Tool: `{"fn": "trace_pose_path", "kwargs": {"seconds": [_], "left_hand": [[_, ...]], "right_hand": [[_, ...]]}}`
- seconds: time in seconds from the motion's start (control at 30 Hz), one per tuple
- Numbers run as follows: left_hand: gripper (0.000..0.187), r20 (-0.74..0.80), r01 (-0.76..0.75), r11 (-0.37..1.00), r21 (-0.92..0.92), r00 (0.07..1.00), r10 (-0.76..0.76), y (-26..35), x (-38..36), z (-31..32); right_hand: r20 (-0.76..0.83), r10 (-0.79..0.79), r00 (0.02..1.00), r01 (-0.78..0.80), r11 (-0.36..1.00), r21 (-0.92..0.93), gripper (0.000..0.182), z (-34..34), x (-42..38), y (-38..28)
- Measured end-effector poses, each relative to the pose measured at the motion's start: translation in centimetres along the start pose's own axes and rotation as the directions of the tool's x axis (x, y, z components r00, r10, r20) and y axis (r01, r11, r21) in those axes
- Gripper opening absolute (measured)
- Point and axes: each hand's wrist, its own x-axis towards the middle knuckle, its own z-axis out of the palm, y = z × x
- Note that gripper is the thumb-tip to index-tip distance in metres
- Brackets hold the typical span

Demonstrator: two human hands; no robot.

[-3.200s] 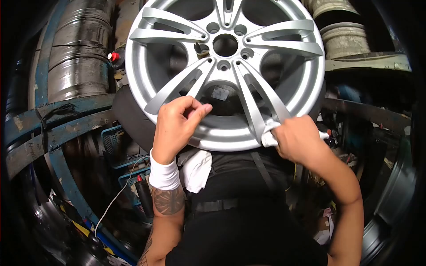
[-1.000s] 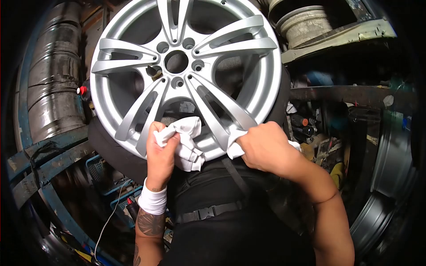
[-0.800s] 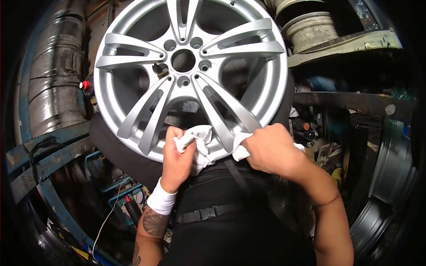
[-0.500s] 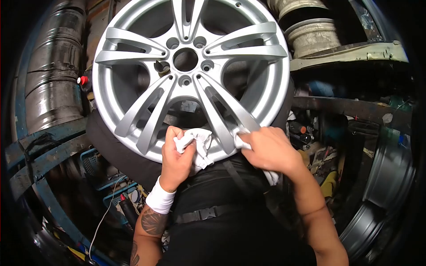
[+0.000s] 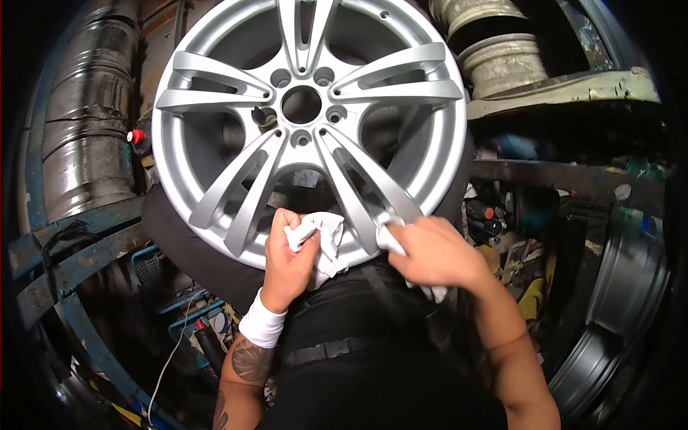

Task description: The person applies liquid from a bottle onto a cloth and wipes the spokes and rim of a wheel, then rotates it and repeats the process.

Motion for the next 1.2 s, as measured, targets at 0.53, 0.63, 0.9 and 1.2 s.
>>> {"fn": "trace_pose_path", "kwargs": {"seconds": [0.53, 0.63, 0.9, 1.2], "left_hand": [[0.025, 0.074, -0.335, 0.865, 0.373, 0.94, 0.332, 2.4, 1.6, 2.6], [0.028, 0.334, -0.578, 0.675, 0.459, 0.816, 0.472, 2.8, 2.2, 2.3], [0.014, 0.653, -0.696, 0.252, 0.672, 0.718, 0.242, 4.0, 1.4, 8.6], [0.014, 0.608, -0.636, 0.209, 0.743, 0.772, 0.185, 6.8, -0.8, 9.3]], "right_hand": [[-0.026, 0.002, 1.0, 0.002, 0.989, 0.145, 0.028, 1.2, -0.9, 1.4], [-0.138, 0.015, 0.99, 0.007, 0.987, 0.16, 0.028, 1.9, -1.0, 0.9], [-0.072, 0.031, 0.997, 0.033, 0.668, 0.743, 0.021, -0.7, -6.0, 6.2], [-0.464, 0.212, 0.86, 0.291, 0.543, 0.788, 0.02, 1.9, -4.8, 6.0]]}}
